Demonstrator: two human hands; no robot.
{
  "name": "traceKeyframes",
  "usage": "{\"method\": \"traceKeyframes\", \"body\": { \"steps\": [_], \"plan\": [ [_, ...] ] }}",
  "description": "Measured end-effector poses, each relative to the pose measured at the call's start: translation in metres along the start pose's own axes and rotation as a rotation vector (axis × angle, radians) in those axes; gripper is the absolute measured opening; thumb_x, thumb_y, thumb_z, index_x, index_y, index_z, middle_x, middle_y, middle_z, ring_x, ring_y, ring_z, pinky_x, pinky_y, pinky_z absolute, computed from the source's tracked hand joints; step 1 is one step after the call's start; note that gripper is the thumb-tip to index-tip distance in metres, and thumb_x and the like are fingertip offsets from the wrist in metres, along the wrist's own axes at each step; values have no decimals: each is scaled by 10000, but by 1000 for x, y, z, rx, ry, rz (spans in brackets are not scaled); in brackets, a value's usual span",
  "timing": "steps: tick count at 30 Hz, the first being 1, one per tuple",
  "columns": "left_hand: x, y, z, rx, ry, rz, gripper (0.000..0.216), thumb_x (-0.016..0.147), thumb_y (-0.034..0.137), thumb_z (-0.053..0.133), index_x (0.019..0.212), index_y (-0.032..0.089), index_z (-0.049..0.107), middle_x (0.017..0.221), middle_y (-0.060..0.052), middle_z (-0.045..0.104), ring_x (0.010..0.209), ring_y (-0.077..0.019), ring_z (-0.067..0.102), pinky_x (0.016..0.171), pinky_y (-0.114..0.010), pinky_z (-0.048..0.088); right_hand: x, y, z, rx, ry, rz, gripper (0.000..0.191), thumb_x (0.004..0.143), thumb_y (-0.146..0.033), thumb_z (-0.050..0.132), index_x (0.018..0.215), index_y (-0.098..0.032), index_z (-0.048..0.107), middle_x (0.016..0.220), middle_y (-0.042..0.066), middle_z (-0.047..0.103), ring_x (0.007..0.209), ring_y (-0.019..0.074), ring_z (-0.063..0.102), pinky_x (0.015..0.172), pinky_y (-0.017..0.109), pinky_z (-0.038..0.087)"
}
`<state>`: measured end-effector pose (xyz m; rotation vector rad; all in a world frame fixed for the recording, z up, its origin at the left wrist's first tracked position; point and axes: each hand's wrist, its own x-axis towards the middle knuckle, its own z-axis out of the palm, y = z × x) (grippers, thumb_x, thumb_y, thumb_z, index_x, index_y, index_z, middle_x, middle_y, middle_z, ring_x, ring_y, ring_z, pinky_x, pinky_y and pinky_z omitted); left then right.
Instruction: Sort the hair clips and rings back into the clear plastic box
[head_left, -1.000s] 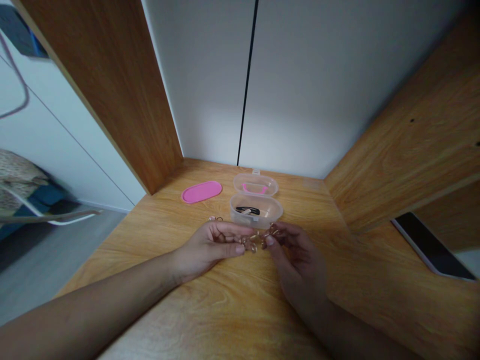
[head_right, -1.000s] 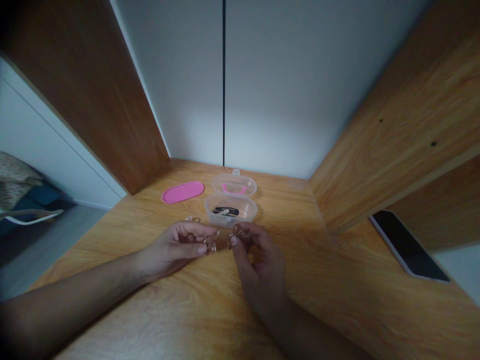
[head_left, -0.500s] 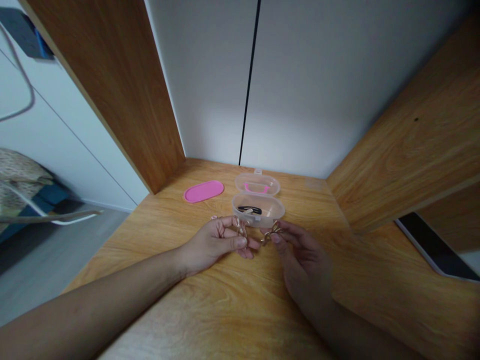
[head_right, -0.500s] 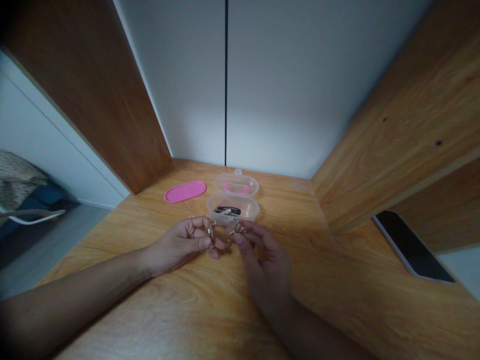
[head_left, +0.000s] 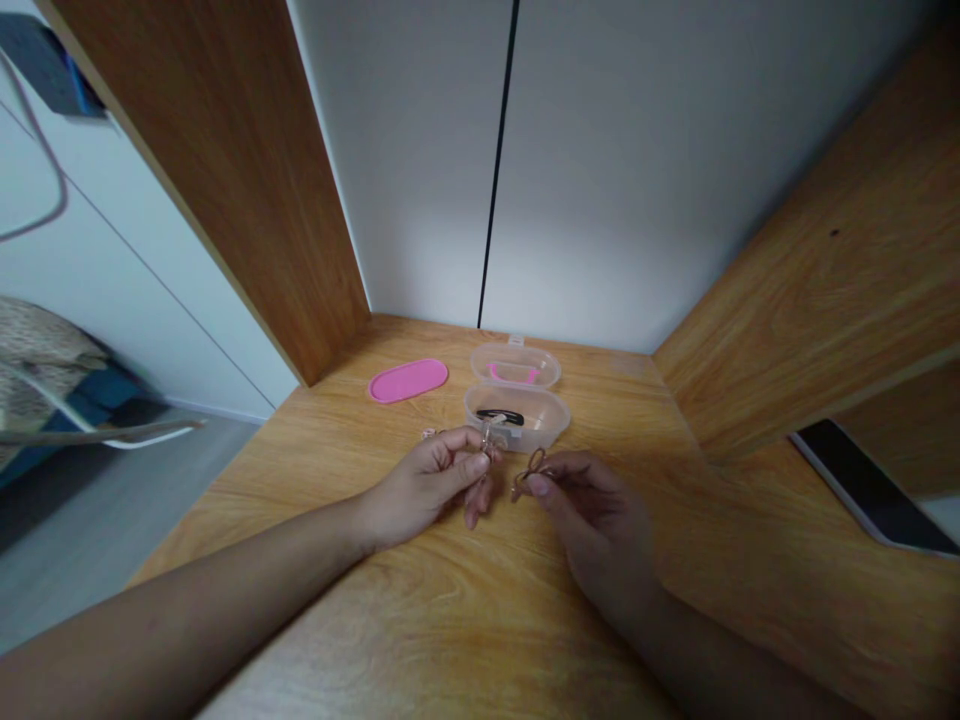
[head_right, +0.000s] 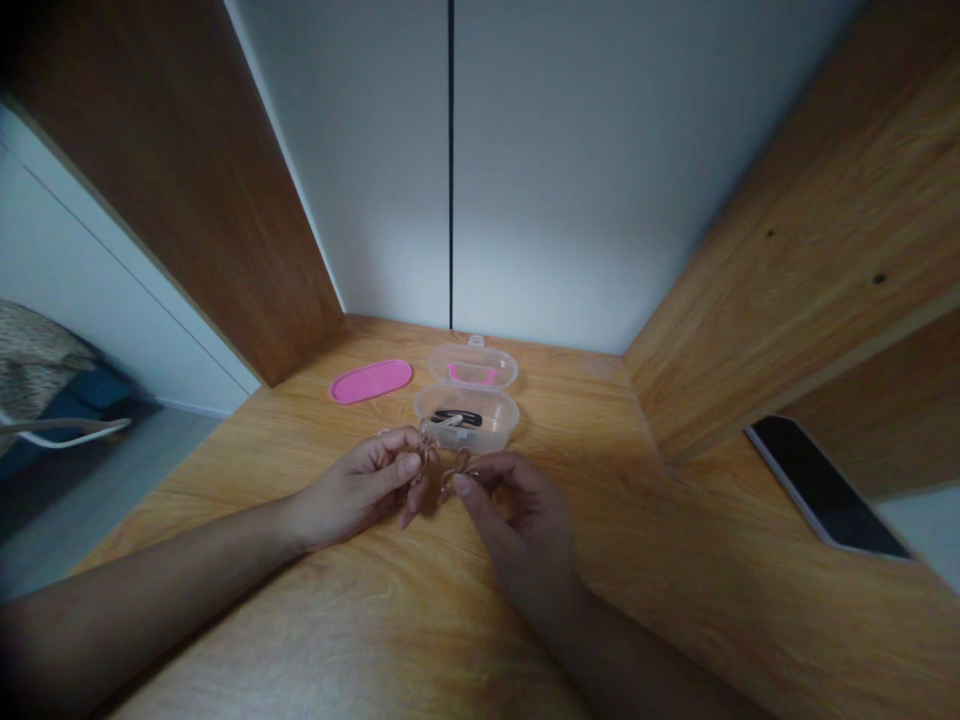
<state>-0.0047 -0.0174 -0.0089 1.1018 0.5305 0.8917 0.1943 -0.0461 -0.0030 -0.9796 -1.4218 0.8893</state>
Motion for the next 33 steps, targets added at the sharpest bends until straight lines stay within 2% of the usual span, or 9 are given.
{"method": "traceKeyframes", "body": {
  "steps": [6, 10, 13, 19, 26, 33],
  "plan": [
    [1, -2, -3, 83, -55, -1, 355, 925, 437, 661, 1094, 127, 629, 795, -4, 621, 594, -78, 583, 660, -242, 465, 2, 3, 3, 39, -50, 39, 58, 844, -268, 745, 840, -225, 706, 778, 12, 745, 701, 154, 695, 701, 297, 584],
    [1, 2, -1, 115, -33, -23, 325, 903, 411, 696, 1025, 116, 637, 818, -14, 637, 583, -66, 575, 621, -217, 468, 3, 5, 4, 122, -65, 46, 66, 852, -253, 735, 905, -239, 697, 855, 15, 758, 793, 160, 714, 769, 306, 589],
    [1, 5, 2, 62, 7, -48, 333, 860, 386, 751, 996, 126, 595, 797, -22, 681, 569, -86, 612, 565, -208, 481, 4, 6, 5, 134, -46, 58, 114, 846, -275, 742, 937, -241, 682, 836, 15, 740, 779, 162, 698, 733, 300, 582],
    [-1, 4, 3, 6, 13, -67, 338, 861, 367, 758, 984, 140, 538, 889, -88, 771, 664, -145, 727, 669, -259, 558, 6, 5, 5, 137, 4, 91, 226, 844, -337, 742, 1045, -254, 686, 844, 17, 719, 761, 157, 670, 731, 308, 574],
    [-2, 7, 4, 15, 1, -82, 371, 836, 388, 782, 954, 147, 526, 873, -95, 790, 656, -144, 732, 678, -255, 557, 5, 3, 5, 211, -1, 105, 316, 841, -303, 749, 1135, -257, 643, 830, 1, 681, 733, 139, 651, 682, 274, 553],
    [-3, 11, 5, 38, -10, -108, 413, 813, 415, 799, 955, 147, 519, 857, -101, 790, 676, -152, 731, 689, -263, 549, 4, 0, 5, 227, -23, 91, 299, 860, -273, 732, 1136, -272, 617, 785, -21, 625, 699, 124, 600, 652, 247, 519]
  ]
}}
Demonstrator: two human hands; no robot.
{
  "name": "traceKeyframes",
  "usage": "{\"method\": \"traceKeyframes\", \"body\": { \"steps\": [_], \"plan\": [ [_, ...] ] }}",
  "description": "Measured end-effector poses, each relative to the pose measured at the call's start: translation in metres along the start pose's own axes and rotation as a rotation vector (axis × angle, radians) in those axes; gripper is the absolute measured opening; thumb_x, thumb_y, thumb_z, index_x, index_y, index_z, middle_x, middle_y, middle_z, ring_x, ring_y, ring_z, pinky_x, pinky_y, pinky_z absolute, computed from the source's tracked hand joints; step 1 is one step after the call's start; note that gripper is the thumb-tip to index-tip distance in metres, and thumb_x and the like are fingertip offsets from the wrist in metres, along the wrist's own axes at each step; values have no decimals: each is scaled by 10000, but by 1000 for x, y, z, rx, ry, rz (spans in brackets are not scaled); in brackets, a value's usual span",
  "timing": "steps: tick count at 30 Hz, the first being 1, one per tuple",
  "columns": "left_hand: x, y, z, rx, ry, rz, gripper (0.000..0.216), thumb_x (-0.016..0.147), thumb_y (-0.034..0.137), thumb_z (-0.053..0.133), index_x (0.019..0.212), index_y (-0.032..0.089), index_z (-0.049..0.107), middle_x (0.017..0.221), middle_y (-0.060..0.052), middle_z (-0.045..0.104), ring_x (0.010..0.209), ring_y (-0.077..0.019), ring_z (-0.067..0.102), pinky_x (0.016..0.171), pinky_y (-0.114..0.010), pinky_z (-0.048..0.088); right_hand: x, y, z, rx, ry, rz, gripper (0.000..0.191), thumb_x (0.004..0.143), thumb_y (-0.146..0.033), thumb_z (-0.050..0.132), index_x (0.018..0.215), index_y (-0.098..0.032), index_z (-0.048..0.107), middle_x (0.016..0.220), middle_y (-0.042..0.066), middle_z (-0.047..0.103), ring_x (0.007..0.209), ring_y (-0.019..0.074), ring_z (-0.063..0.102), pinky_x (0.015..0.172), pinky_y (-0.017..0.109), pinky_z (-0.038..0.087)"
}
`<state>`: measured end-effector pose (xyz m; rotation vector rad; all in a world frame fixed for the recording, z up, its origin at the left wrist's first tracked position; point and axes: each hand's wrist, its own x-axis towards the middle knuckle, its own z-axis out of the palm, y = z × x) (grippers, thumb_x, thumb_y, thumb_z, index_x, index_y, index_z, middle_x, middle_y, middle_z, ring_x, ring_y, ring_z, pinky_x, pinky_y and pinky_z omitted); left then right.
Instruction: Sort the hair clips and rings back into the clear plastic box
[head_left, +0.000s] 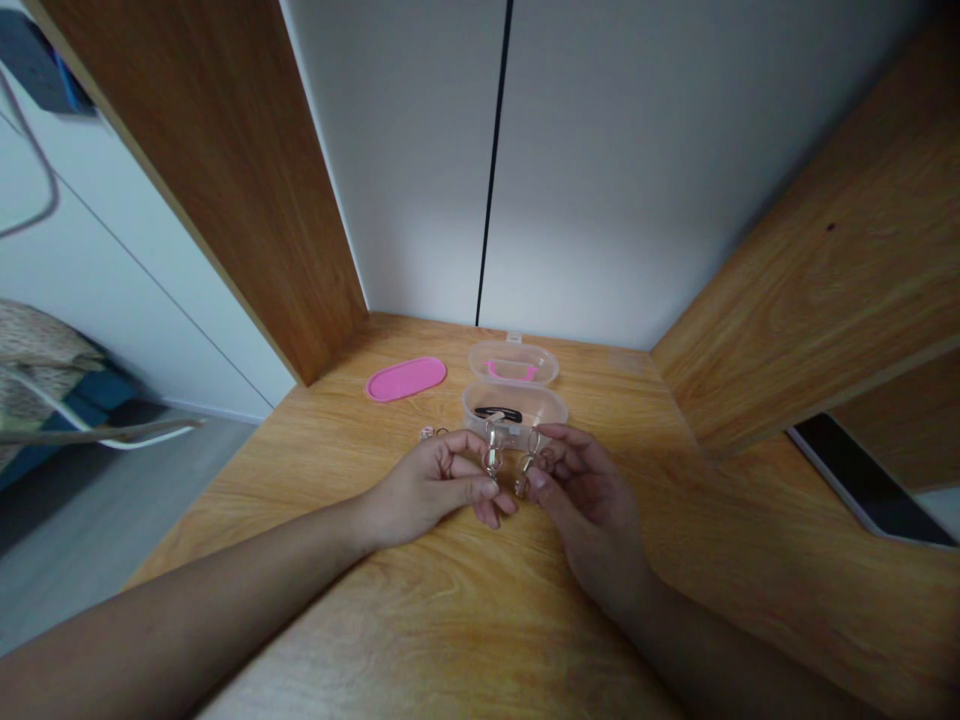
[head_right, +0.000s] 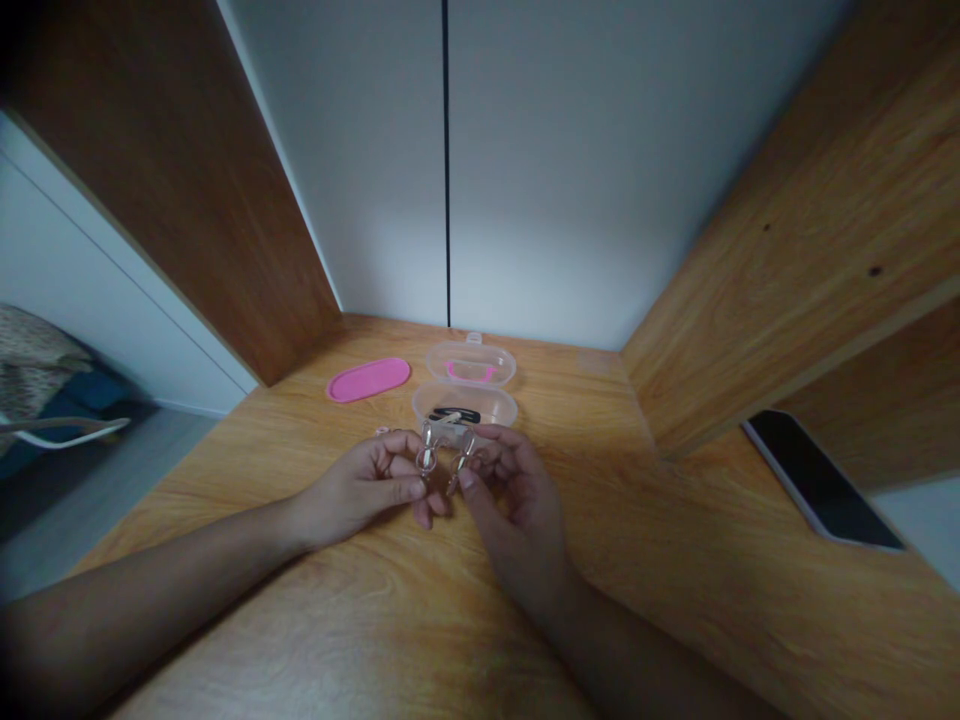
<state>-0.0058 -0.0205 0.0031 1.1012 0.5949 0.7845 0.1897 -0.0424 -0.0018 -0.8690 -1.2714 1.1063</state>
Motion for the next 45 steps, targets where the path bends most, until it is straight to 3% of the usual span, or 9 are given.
{"method": "traceKeyframes", "body": {
  "steps": [9, 31, 40, 45],
  "plan": [
    [0, -5, -2, -11, -15, -18, 402, 799, 378, 818, 965, 139, 539, 836, -84, 778, 710, -149, 728, 708, -271, 571, -6, 3, -2, -68, -101, -71, 281, 902, -190, 670, 1149, -310, 615, 841, -19, 650, 744, 117, 615, 702, 246, 517],
    [-2, 0, 1, 1, -27, -55, 367, 792, 338, 828, 971, 121, 593, 876, -78, 779, 751, -147, 747, 769, -264, 584, -6, 5, -4, -138, -158, -129, 315, 910, -177, 660, 1195, -308, 642, 806, -14, 670, 695, 128, 661, 676, 283, 558],
    [-1, 0, 1, 1, -35, -36, 366, 835, 367, 786, 999, 121, 571, 915, -105, 781, 762, -132, 746, 765, -245, 580, -4, 2, -2, -163, 28, -118, 235, 892, -186, 665, 1106, -283, 670, 833, -8, 651, 731, 114, 637, 666, 226, 550],
    [-2, 0, 1, 4, -26, -39, 358, 843, 375, 777, 973, 133, 548, 912, -116, 785, 758, -150, 753, 758, -265, 577, -3, 3, -2, -163, 45, -75, 212, 889, -230, 681, 1097, -266, 671, 828, 3, 652, 723, 128, 629, 659, 246, 546]
  ]
}}
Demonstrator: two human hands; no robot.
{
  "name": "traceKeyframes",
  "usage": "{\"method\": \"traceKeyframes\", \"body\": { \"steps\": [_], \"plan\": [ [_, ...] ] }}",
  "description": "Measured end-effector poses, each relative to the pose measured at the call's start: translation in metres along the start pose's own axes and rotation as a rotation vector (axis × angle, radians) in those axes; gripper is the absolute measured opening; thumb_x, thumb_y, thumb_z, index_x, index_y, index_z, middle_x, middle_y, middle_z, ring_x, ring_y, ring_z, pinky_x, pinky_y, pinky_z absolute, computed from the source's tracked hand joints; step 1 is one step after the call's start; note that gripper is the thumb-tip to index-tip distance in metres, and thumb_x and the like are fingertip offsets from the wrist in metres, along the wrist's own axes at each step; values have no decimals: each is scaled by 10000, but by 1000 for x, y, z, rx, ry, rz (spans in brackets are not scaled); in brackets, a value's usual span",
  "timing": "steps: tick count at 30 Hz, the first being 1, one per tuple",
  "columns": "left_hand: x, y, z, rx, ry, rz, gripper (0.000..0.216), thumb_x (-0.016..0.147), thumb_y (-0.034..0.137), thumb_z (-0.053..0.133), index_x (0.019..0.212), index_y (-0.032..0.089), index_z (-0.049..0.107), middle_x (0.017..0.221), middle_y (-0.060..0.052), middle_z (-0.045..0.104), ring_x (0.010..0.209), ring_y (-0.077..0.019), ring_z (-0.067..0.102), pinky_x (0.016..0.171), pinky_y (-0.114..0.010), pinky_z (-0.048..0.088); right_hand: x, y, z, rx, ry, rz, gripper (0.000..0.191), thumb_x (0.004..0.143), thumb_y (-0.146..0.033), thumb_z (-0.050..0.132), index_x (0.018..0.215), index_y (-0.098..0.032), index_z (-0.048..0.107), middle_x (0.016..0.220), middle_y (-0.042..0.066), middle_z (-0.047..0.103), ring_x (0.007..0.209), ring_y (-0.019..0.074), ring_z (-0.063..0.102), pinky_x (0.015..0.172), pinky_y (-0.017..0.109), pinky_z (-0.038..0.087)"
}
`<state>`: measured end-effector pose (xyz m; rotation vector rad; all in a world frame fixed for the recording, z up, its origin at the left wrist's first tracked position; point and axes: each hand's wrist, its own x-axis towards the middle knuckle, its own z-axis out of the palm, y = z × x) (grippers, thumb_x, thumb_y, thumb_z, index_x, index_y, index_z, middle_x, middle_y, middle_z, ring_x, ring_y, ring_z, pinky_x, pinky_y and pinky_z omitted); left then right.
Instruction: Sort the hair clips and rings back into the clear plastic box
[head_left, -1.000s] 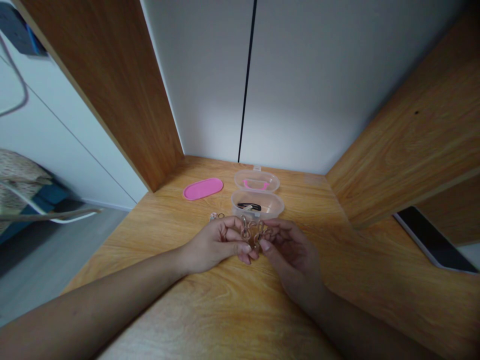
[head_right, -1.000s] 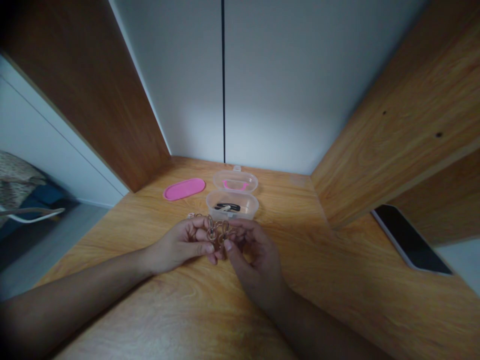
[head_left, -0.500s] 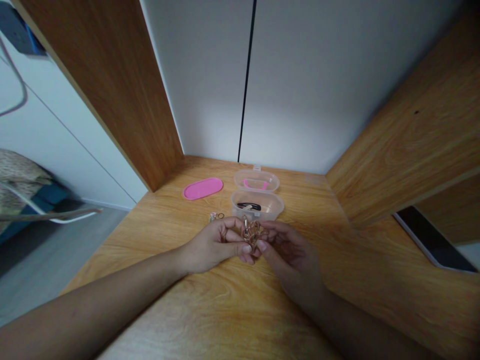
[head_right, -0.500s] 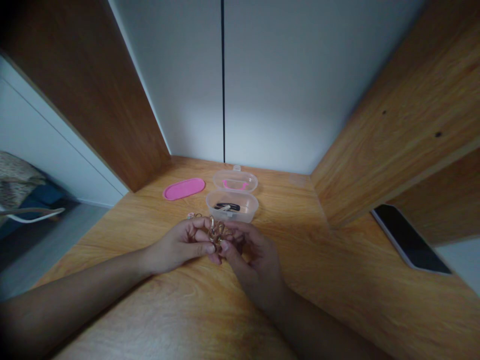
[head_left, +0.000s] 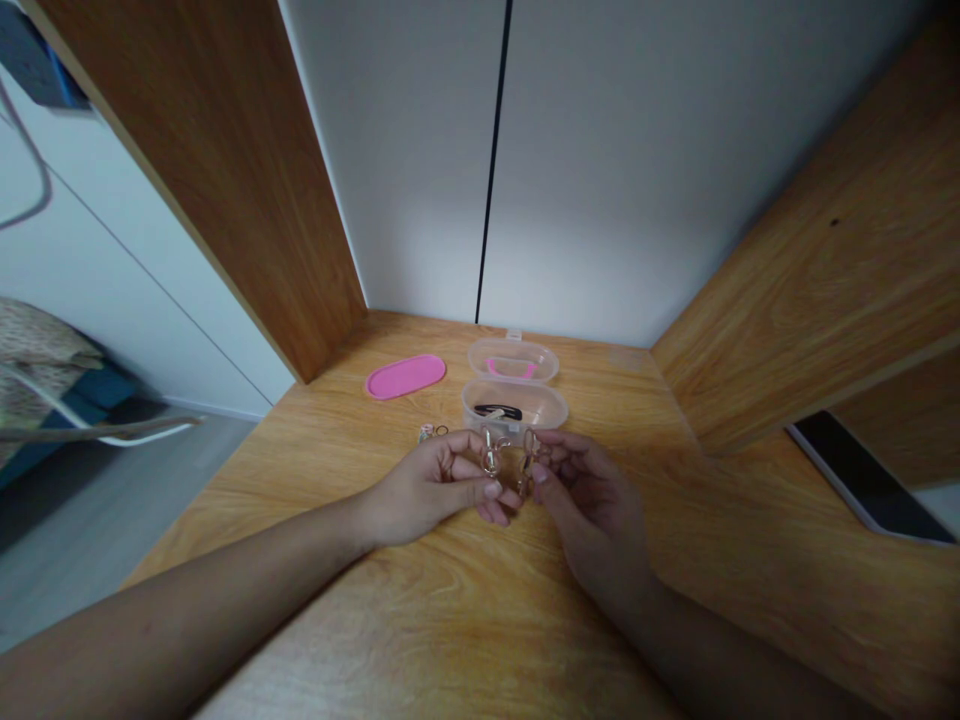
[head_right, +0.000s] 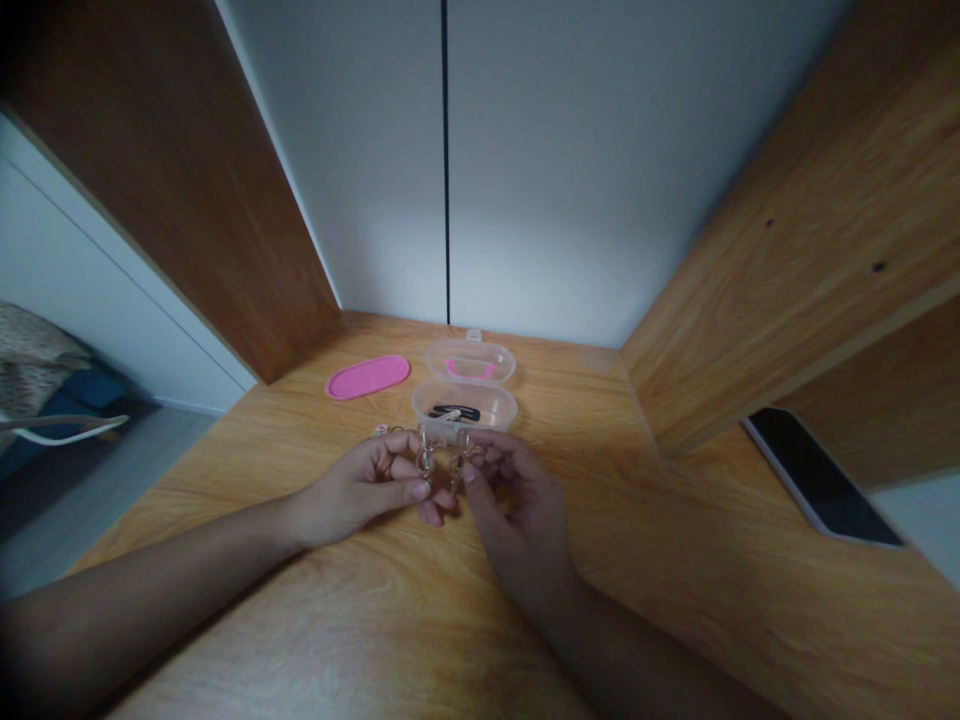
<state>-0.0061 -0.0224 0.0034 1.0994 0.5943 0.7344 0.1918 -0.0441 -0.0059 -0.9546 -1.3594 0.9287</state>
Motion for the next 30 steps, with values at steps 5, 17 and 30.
{"method": "traceKeyframes", "body": {
  "steps": [5, 17, 30],
  "plan": [
    [0, 0, 0, -7, 5, -8, 366, 832, 368, 788, 979, 137, 545, 902, -116, 787, 759, -160, 756, 759, -271, 577, 0, 1, 0, -21, 3, -12, 208, 889, -238, 681, 1096, -260, 670, 825, 7, 652, 725, 134, 630, 668, 260, 549],
    [0, 0, 1, -30, -5, 6, 378, 794, 347, 825, 997, 118, 605, 875, -89, 783, 742, -147, 745, 762, -260, 576, -2, -5, 2, 11, -116, -86, 284, 887, -168, 681, 1145, -288, 670, 803, -14, 699, 667, 112, 674, 630, 236, 569],
    [0, 2, -1, 107, 46, -36, 240, 729, 320, 860, 845, 126, 782, 795, -53, 762, 671, -117, 666, 696, -229, 546, 1, 3, -4, -128, -166, -142, 310, 872, -203, 714, 1131, -371, 747, 900, 8, 709, 816, 158, 675, 725, 301, 575]
  ]
}}
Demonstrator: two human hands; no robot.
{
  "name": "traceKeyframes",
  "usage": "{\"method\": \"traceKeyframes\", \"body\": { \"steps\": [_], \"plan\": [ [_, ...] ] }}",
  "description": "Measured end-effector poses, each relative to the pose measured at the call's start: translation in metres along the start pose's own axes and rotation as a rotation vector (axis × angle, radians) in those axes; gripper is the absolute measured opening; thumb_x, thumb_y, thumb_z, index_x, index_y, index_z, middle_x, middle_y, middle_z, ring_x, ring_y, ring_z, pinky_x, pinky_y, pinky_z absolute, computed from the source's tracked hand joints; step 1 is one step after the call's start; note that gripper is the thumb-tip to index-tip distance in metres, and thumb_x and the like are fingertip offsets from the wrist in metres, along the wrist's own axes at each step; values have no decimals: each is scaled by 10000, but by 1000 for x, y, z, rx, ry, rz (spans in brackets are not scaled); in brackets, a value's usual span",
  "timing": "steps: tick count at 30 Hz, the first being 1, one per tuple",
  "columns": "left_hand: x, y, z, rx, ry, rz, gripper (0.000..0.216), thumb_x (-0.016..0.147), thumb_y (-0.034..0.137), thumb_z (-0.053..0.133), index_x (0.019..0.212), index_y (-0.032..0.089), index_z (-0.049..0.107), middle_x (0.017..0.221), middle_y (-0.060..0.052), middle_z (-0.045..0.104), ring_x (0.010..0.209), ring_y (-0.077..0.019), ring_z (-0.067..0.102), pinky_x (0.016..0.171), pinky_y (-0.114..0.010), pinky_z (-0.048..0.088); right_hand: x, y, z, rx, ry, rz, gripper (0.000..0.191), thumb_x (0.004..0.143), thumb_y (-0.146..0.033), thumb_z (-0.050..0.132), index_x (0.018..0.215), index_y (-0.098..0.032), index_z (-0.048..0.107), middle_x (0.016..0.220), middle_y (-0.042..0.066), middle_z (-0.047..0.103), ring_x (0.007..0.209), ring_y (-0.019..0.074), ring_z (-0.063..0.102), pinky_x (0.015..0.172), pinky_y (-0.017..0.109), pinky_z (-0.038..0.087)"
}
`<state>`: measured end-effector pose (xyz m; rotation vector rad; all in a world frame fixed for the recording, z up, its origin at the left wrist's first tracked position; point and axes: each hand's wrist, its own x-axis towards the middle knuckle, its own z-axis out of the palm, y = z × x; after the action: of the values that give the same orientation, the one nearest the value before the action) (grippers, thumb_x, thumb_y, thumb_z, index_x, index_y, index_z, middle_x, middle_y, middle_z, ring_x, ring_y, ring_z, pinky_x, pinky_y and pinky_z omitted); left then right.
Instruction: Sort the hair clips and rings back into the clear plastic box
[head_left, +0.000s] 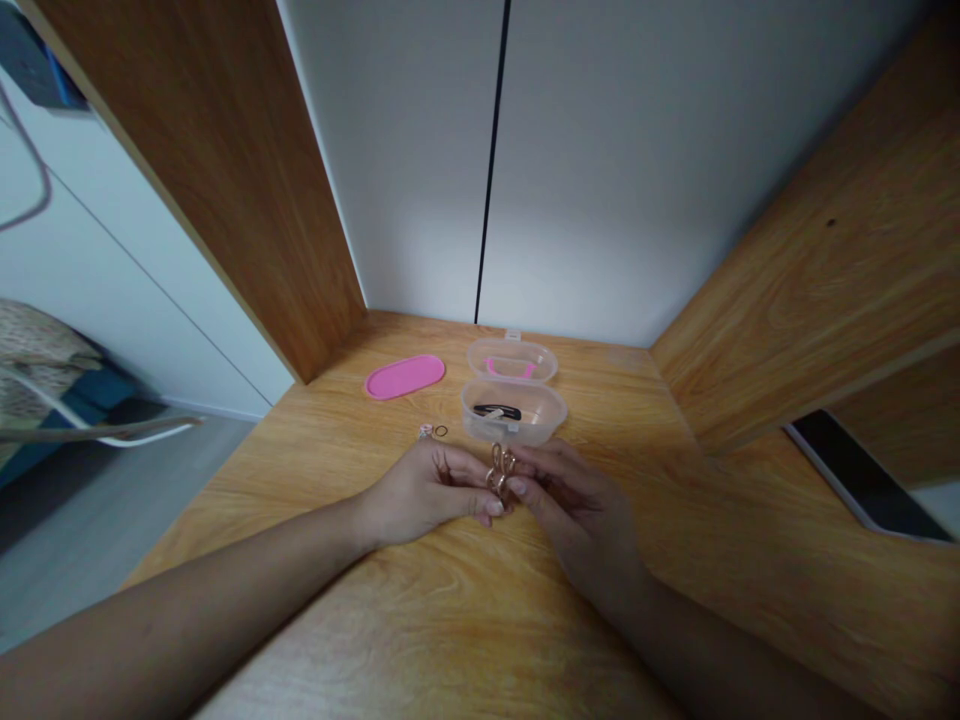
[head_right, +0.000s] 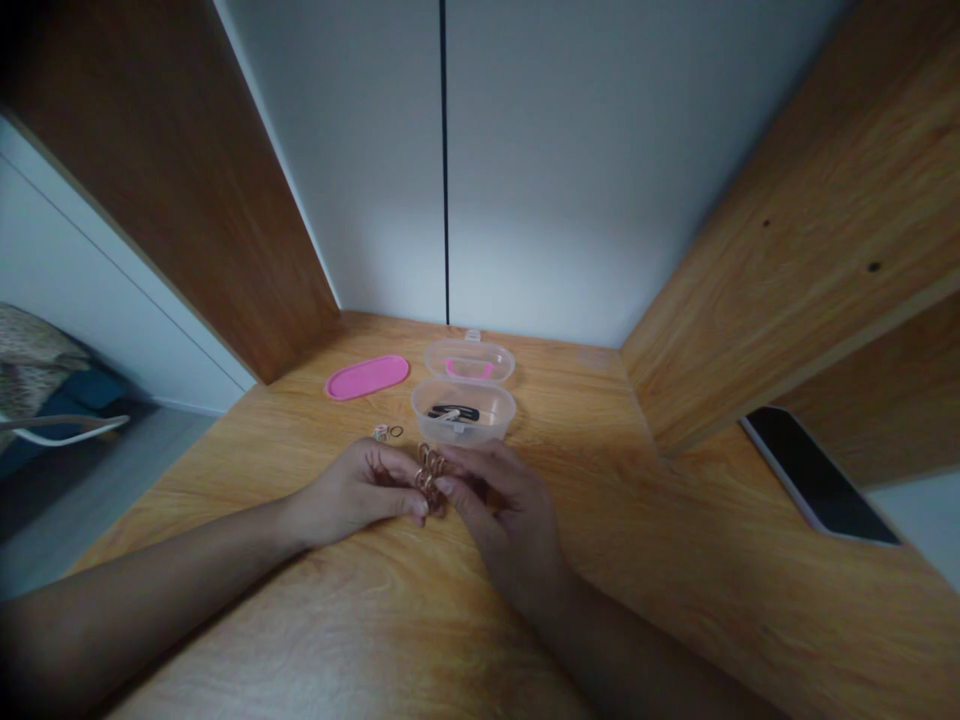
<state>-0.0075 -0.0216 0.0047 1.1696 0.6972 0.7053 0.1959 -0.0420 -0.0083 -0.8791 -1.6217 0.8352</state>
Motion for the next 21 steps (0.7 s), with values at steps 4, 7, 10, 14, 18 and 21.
{"method": "traceKeyframes", "body": {
  "steps": [4, 7, 10, 14, 18, 21],
  "plan": [
    [-1, 2, 0, 76, -14, 9, 216, 743, 330, 847, 817, 136, 789, 734, -33, 731, 631, -94, 614, 638, -198, 499, 3, -1, -2, -20, -2, 1, 348, 885, -221, 703, 1187, -394, 717, 956, 10, 685, 848, 156, 663, 729, 287, 556],
    [-1, 3, 1, 82, -21, 8, 231, 750, 353, 840, 819, 140, 783, 722, -22, 713, 619, -79, 585, 621, -185, 475, 3, -2, -2, -32, -28, 13, 263, 933, -231, 645, 1143, -365, 731, 998, 15, 707, 909, 159, 671, 803, 298, 545],
    [-2, 3, 3, 111, -10, 20, 269, 752, 390, 834, 821, 137, 772, 711, -22, 700, 610, -87, 574, 605, -196, 471, 1, -3, -1, 9, -21, 46, 166, 944, -247, 636, 1058, -319, 734, 965, 11, 723, 881, 155, 678, 806, 295, 536],
    [-2, 0, 4, 161, 34, 73, 332, 762, 442, 815, 846, 125, 763, 692, -28, 678, 601, -96, 561, 581, -207, 463, -2, -2, 0, 62, 12, 110, 54, 930, -284, 656, 928, -257, 702, 845, 10, 706, 769, 155, 663, 723, 285, 531],
    [-6, -6, 6, 292, 173, 232, 320, 763, 401, 820, 950, 146, 767, 663, -4, 636, 610, -104, 554, 604, -223, 470, -2, -2, 0, 23, 77, 62, 37, 910, -279, 675, 892, -253, 694, 815, 7, 697, 741, 152, 643, 686, 273, 522],
    [-9, -5, 5, 531, 274, 399, 298, 780, 333, 815, 1025, 171, 760, 744, -31, 691, 666, -133, 618, 673, -254, 506, -1, -5, -1, 12, 99, 25, 16, 898, -257, 686, 891, -258, 700, 800, 1, 705, 730, 149, 645, 669, 266, 521]
  ]
}}
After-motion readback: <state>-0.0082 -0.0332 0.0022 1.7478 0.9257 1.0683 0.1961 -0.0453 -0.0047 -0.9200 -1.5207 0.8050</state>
